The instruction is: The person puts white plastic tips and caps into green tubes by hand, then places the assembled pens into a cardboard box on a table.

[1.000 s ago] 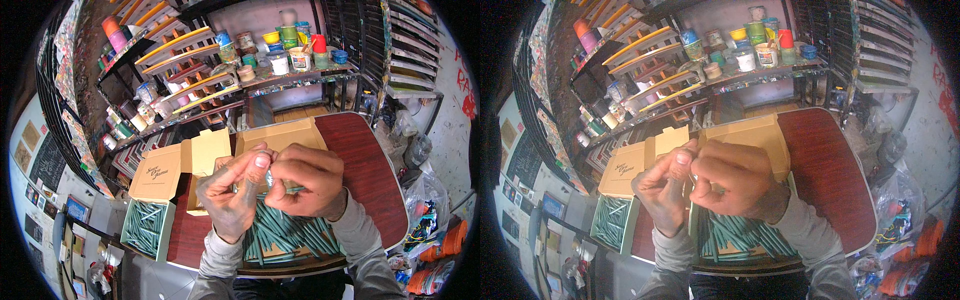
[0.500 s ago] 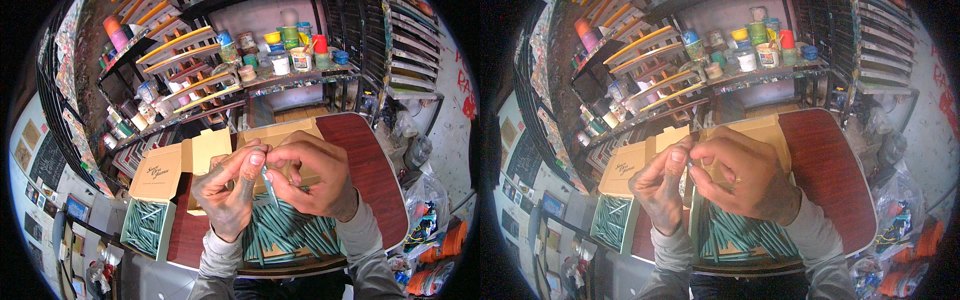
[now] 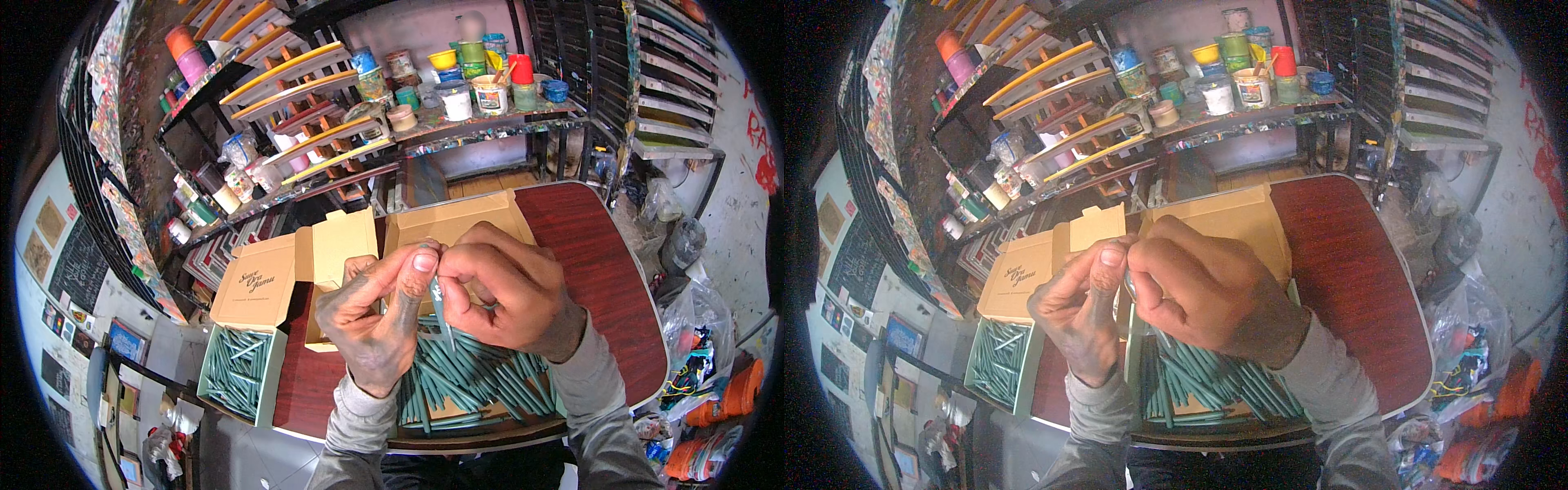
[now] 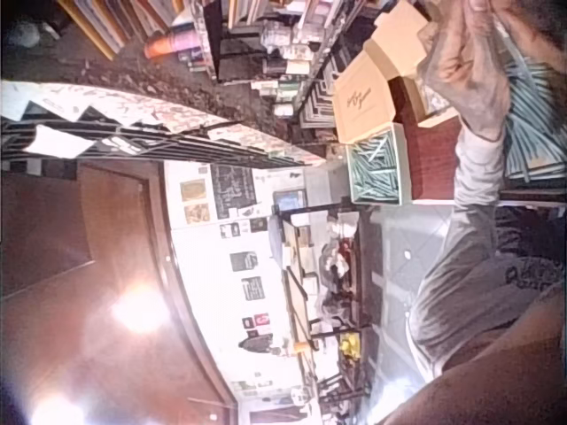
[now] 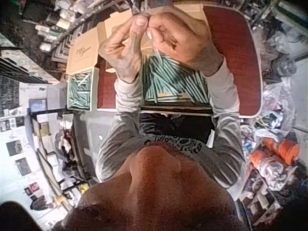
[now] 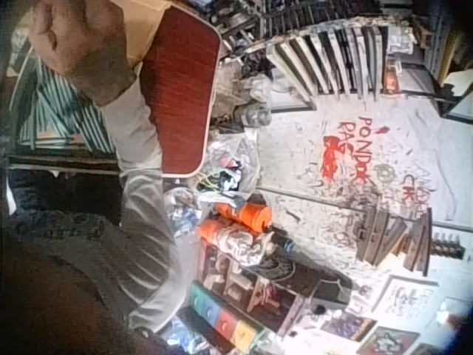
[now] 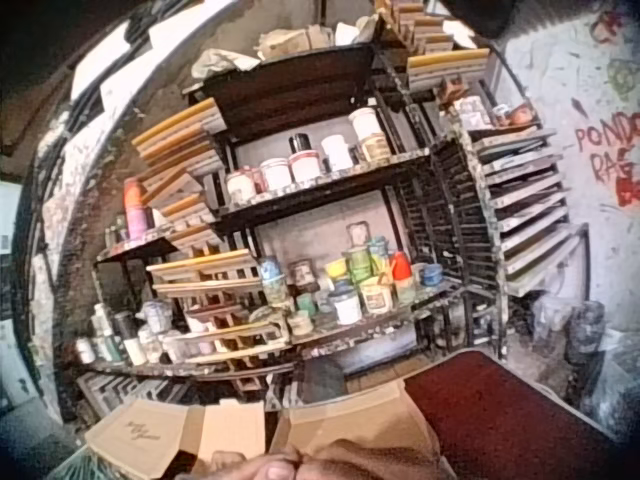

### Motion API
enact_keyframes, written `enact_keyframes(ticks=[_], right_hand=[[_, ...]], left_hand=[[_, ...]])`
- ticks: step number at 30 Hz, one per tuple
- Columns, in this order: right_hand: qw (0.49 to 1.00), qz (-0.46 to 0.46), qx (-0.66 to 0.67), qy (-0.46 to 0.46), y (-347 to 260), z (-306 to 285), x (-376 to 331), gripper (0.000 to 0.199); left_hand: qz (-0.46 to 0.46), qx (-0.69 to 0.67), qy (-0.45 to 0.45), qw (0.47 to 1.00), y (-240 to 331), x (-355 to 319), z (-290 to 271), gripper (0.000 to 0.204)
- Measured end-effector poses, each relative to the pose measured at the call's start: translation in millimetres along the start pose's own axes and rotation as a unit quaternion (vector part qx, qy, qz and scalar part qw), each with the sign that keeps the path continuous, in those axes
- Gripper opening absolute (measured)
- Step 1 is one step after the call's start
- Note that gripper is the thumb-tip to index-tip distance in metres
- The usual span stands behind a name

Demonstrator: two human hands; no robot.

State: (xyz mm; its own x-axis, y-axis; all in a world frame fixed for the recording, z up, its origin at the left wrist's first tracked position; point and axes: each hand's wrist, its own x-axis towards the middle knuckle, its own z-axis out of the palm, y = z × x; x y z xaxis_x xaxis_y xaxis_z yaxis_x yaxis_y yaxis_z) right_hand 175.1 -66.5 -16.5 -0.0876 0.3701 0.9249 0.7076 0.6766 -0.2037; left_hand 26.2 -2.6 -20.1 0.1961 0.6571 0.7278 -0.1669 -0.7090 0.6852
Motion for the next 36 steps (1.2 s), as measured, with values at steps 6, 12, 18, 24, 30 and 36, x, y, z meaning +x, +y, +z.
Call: enact_keyframes(ticks=[6,12,18,24,30,36], right_hand=[[0.998,-0.037,-0.035,-0.022,4,-1,0,0.03],[0.998,-0.042,-0.043,0.017,5,6,0,0.016],[0.999,-0.036,-0.018,-0.015,6,4,-1,0.015],[0.999,-0.02,0.01,-0.033,5,6,-2,0.017],[0.998,-0.016,0.008,-0.062,1,9,-3,0.022],[0.995,-0.013,0.032,-0.096,1,11,-6,0.024]], left_hand=[[-0.066,-0.032,-0.008,0.997,2,0,-2,0.018],[-0.046,-0.024,-0.023,0.998,0,1,-5,0.017],[-0.078,-0.057,-0.027,0.995,4,1,-4,0.018],[-0.087,-0.092,-0.023,0.992,4,2,-3,0.018],[-0.111,-0.083,-0.023,0.99,6,8,-5,0.018],[-0.131,-0.126,-0.048,0.982,3,16,-9,0.018]])
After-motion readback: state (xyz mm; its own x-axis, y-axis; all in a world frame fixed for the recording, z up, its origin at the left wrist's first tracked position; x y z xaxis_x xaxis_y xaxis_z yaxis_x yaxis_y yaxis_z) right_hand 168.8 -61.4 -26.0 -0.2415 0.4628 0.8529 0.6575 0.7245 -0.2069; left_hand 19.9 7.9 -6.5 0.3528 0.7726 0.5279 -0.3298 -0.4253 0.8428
